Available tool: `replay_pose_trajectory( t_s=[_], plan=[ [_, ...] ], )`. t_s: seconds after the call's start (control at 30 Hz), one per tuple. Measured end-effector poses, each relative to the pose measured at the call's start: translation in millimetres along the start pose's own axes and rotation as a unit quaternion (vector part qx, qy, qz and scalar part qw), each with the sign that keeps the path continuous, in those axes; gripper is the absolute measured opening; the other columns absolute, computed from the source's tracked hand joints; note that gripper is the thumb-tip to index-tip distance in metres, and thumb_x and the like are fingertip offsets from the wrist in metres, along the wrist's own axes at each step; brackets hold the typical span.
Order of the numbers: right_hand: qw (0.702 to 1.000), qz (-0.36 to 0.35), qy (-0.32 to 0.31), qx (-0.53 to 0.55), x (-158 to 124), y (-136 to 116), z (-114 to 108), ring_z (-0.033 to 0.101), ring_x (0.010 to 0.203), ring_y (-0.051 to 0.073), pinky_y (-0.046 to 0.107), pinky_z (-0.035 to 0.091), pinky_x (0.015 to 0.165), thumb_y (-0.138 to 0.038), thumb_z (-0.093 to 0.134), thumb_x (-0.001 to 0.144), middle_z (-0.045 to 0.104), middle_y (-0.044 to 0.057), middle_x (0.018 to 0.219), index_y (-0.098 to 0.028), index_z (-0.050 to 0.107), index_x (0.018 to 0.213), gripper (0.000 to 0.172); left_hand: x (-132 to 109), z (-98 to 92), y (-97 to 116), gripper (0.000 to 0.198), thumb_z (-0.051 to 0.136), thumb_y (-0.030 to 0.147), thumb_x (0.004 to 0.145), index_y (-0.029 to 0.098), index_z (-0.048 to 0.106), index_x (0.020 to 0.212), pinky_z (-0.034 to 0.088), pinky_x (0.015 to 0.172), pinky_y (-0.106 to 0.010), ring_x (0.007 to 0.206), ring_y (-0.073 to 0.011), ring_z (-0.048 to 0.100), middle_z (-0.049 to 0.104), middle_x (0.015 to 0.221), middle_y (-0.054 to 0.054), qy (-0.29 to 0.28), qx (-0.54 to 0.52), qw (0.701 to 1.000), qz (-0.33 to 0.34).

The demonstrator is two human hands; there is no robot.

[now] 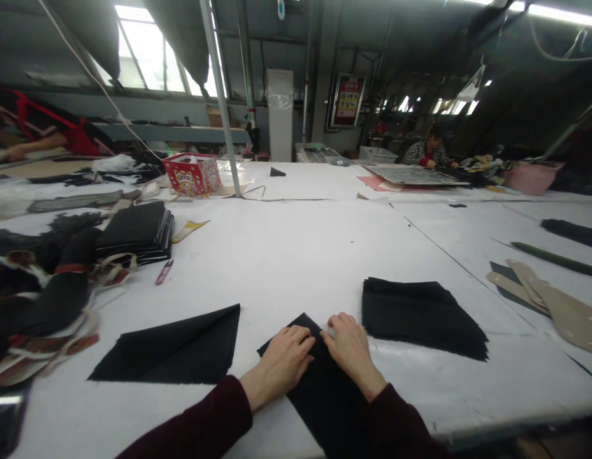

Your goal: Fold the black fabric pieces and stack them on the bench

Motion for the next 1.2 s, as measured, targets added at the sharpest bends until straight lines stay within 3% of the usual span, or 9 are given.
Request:
replay_pose_trajectory(
  t_s=[0.1,0.27,0.43,0.67,0.77,0.9,1.2],
  plan=[
    [0.999,0.011,0.049,-0.016,-1,-7,12,0.053,0.095,0.026,0.036,0.034,0.080,-0.021,0.067,0.085,0.059,0.004,0.091,-0.020,0.059,0.086,0.008,5,6.0,-5,0.020,0.053,0.019,0.089,0.021,0.056,0.109,0.049,0.086,-0.040,0.102,-0.0223,0.054,0.059,0.110,-0.004,0.022,0.010,0.999,-0.027],
    [0.997,0.011,0.076,0.031,-1,-8,20,0.054,0.086,0.023,0.035,0.032,0.076,-0.014,0.067,0.081,0.058,0.000,0.082,-0.020,0.055,0.080,0.014,9,17.5,-11,0.013,0.046,0.018,0.093,0.020,0.057,0.100,0.047,0.085,-0.039,0.098,-0.0213,0.053,0.059,0.104,-0.003,0.047,0.020,0.998,-0.021],
    [0.990,-0.014,0.115,0.085,-4,-2,30,0.056,0.086,0.023,0.035,0.034,0.076,-0.011,0.061,0.084,0.060,0.001,0.084,-0.020,0.058,0.105,0.023,9,20.5,-15,0.017,0.041,0.018,0.095,0.021,0.057,0.102,0.048,0.083,-0.038,0.096,-0.0208,0.053,0.058,0.102,-0.004,0.063,0.021,0.998,-0.013],
    [0.975,-0.111,0.161,0.105,-13,2,47,0.053,0.082,0.022,0.035,0.037,0.073,-0.014,0.044,0.097,0.057,0.005,0.087,-0.019,0.063,0.107,0.022,11,25.3,-21,0.015,0.042,0.015,0.094,0.019,0.057,0.093,0.048,0.079,-0.036,0.089,-0.0202,0.052,0.058,0.095,-0.004,0.083,0.028,0.996,-0.026],
    [0.965,-0.157,0.198,0.073,-17,-1,50,0.051,0.082,0.021,0.035,0.038,0.073,-0.014,0.039,0.100,0.055,0.007,0.089,-0.016,0.060,0.116,0.027,11,25.6,-24,0.020,0.042,0.016,0.094,0.020,0.057,0.107,0.047,0.077,-0.037,0.088,-0.0209,0.052,0.058,0.095,-0.004,0.097,0.032,0.994,-0.037],
    [0.958,-0.195,0.206,0.035,-21,-5,50,0.049,0.082,0.021,0.035,0.039,0.072,-0.013,0.035,0.101,0.054,0.008,0.089,-0.013,0.056,0.122,0.030,11,26.1,-26,0.046,0.040,0.014,0.094,0.022,0.037,0.140,0.048,0.077,-0.038,0.088,-0.0211,0.051,0.057,0.102,-0.005,0.093,0.051,0.993,-0.042],
    [0.960,-0.211,0.187,-0.001,-23,-12,44,0.048,0.081,0.023,0.037,0.039,0.071,-0.009,0.035,0.098,0.054,0.008,0.089,-0.012,0.055,0.124,0.033,11,27.6,-30,0.043,0.038,0.016,0.096,0.025,0.042,0.137,0.048,0.080,-0.038,0.091,-0.0206,0.050,0.054,0.105,-0.007,0.080,0.044,0.993,-0.070]
  ],
)
Point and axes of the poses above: each hand's wrist, its own x-axis towards the middle knuckle, its own z-axis out of the palm, y = z × x, the point moved 2 cm from there along x, towards the middle knuckle
